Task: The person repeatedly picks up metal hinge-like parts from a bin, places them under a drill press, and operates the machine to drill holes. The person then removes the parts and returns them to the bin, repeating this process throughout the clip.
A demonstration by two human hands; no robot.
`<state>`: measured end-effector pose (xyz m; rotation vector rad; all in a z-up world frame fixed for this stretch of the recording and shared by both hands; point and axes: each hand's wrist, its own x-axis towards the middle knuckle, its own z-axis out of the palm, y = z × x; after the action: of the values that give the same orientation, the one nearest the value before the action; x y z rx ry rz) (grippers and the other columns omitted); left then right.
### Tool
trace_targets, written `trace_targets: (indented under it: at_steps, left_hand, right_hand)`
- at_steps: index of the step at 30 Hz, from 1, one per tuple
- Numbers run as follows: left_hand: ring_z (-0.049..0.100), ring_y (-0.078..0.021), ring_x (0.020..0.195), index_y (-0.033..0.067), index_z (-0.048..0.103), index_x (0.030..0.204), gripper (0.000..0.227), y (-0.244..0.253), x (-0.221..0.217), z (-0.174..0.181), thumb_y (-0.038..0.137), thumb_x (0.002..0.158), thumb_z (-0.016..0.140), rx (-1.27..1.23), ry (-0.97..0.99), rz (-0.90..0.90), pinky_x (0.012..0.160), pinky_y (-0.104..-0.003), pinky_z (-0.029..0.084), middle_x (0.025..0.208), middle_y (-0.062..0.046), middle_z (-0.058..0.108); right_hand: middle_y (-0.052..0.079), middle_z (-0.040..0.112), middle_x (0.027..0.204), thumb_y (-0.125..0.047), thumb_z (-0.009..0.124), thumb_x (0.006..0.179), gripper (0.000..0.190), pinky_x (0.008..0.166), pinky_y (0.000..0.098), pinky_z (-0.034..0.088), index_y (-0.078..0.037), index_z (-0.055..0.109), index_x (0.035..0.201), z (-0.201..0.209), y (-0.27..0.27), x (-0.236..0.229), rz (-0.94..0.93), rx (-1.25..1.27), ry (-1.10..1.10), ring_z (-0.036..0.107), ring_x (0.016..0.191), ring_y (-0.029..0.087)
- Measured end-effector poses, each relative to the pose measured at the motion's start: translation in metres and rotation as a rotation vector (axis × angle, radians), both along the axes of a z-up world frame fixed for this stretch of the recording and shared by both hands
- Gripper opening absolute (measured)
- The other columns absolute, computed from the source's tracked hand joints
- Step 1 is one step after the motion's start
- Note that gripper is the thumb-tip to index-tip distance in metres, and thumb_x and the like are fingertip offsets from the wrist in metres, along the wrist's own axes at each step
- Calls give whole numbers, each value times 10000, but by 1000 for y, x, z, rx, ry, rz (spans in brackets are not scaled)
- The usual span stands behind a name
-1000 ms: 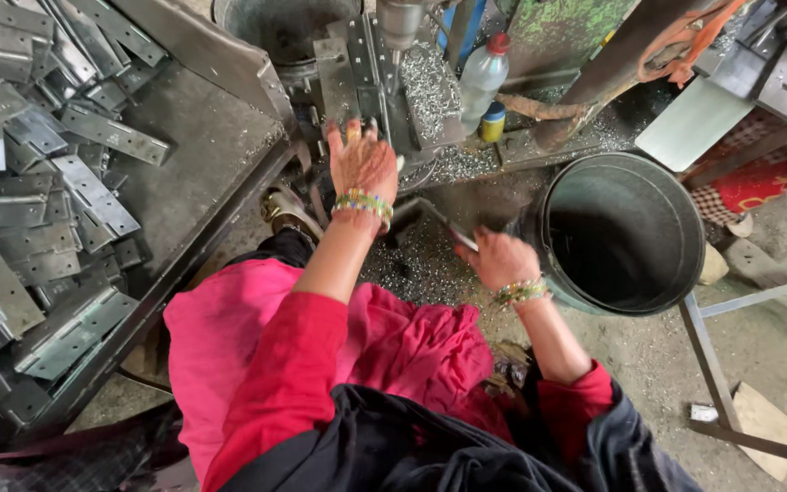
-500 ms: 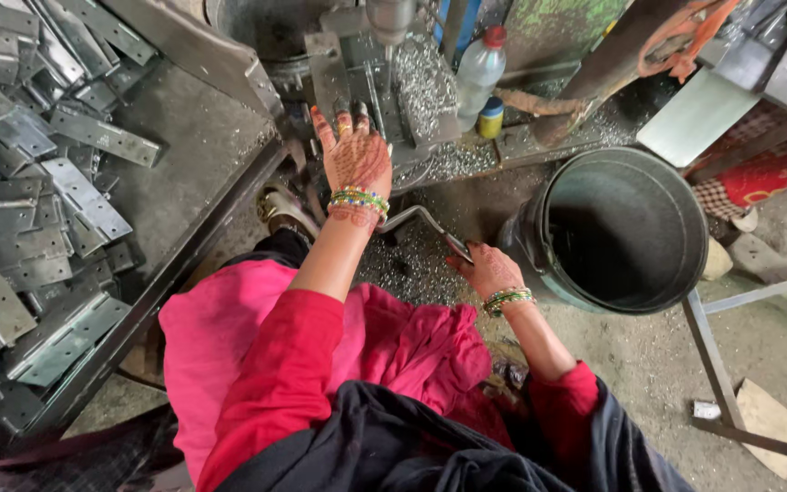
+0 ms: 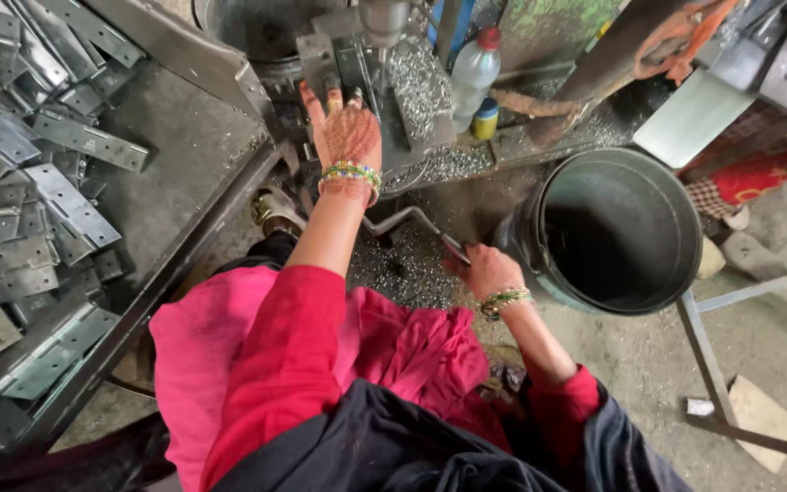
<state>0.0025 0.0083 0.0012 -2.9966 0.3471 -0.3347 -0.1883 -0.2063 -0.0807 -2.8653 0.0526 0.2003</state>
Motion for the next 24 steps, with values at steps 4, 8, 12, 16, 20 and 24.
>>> trace_targets:
  at_steps: [4,8,12,16,20,24]
  left_hand:
    - [472,-305,1400,124,797,1055,282,0,25,4,200,998,532,53,-58,47,1174,-662,94,1228,-89,726]
    - [484,-304,1364,146,786,1089,280,-2,33,17,214,961,546,104,-34,47,1173,-675,81,1216,-74,722]
    - [500,-331,1392,136,799,1104,294,1,27,9,224,1074,521,109,-103,59,1192,-670,66,1255,-109,729]
    - [451,-304,1402,147,783,1108,302,-3,39,14,239,963,534,116,18,72,1149,-700,40,1268,-76,700]
    - [426,-309,1450,146,783,1140,324,-4,41,-5,234,1026,492,88,1,105,1162,-686,69,1337,-96,681]
    - [421,-302,1417,148,742,1213,368,-3,46,2,253,1024,444,42,15,90,1161,-691,61,1418,-60,611]
  right_hand:
    - [153,744,787,-596,617,913,511,660,471,577,-101,693,1017,47,-3,4,62,-110,-93,734,762,348]
    - [141,747,798,-628,511,986,519,617,443,613,-134,665,1032,32,16,5,-168,17,347,763,725,294]
    - [157,740,798,-611,607,889,487,609,498,558,-139,669,989,19,12,-18,-94,69,119,724,731,358]
    - [167,741,823,-616,582,932,505,647,512,561,-125,660,1022,35,5,-6,-29,-30,34,732,768,365]
    - [179,743,862,-644,612,933,545,706,519,554,-109,685,999,-7,-6,-5,-83,-1,65,723,830,383]
    - [183,744,875,-651,641,891,545,710,512,553,-129,714,1028,-49,-10,1,-92,144,92,721,835,375]
